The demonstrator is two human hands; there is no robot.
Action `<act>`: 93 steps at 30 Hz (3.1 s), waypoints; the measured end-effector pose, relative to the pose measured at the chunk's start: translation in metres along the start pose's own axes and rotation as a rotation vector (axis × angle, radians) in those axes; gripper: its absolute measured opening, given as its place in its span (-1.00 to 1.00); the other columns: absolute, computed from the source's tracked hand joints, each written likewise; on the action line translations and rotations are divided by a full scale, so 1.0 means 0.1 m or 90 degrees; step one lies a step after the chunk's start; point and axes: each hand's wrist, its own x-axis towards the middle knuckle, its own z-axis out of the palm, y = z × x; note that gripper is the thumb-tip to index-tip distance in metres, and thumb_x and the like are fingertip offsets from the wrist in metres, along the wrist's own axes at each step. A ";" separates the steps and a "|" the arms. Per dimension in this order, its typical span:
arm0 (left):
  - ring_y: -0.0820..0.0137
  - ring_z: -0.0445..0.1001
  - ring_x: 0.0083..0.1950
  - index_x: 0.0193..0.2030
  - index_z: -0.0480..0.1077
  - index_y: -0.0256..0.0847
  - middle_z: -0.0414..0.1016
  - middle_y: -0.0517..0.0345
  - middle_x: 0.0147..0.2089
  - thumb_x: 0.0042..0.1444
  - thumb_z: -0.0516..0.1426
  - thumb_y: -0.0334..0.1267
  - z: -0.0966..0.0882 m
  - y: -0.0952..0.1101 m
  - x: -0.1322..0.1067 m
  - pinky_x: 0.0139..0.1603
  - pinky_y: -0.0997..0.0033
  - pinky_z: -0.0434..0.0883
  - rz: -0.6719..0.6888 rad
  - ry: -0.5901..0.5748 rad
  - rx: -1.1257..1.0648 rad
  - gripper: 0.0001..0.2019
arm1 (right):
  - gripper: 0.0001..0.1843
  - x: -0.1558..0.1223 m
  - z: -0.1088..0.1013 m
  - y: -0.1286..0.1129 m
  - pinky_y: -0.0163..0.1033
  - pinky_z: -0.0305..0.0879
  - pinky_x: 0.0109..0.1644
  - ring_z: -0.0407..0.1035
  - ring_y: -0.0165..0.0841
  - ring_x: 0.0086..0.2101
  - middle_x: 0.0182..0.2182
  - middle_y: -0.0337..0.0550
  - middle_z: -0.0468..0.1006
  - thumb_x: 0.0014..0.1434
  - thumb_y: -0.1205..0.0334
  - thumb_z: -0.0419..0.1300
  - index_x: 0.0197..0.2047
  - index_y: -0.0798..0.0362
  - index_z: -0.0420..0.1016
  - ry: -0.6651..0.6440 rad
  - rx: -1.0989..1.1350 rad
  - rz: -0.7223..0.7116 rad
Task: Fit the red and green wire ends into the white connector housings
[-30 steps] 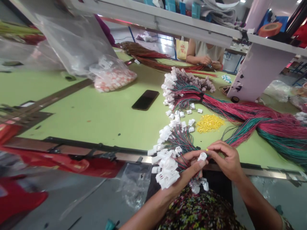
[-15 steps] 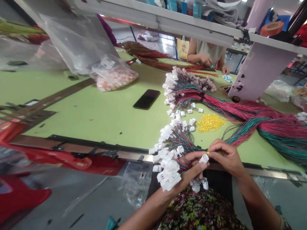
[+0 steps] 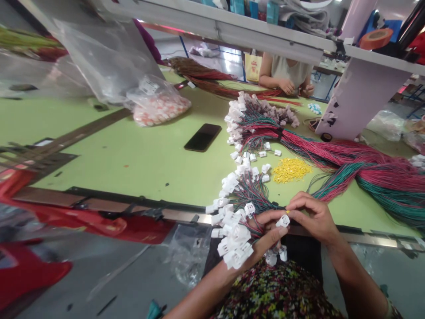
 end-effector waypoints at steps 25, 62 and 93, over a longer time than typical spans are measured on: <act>0.26 0.67 -0.06 0.07 0.56 0.05 0.72 0.13 -0.06 0.17 0.28 -0.48 0.02 -0.12 0.00 0.02 0.16 0.58 0.391 0.139 0.295 -0.61 | -0.87 -0.26 0.18 -0.20 -0.27 0.44 -0.25 0.48 -0.34 -0.31 -0.32 -0.18 0.59 0.28 0.30 0.31 -0.16 -0.09 0.70 0.072 -0.033 -0.018; 0.49 0.31 -0.52 -0.08 0.57 -0.17 0.51 0.14 -0.33 0.41 0.02 0.07 -0.13 0.00 0.07 -0.43 0.42 0.39 0.123 0.046 0.063 -0.59 | -0.87 -0.64 -0.11 -0.13 -0.22 0.34 -0.23 0.46 -0.28 -0.30 -0.23 -0.16 0.57 0.30 0.21 0.29 -0.09 -0.03 0.46 -0.268 -0.339 0.068; 0.15 0.63 -0.16 -0.33 0.62 -0.22 0.67 0.02 -0.33 0.01 0.35 0.22 -0.13 0.00 0.01 0.03 0.18 0.53 0.032 0.106 -0.198 -0.54 | -0.63 -0.19 0.68 0.10 -0.13 0.20 -0.30 0.33 -0.22 -0.36 -0.42 -0.08 0.55 0.49 0.30 -0.09 -0.30 0.04 0.45 -0.071 -0.465 -0.313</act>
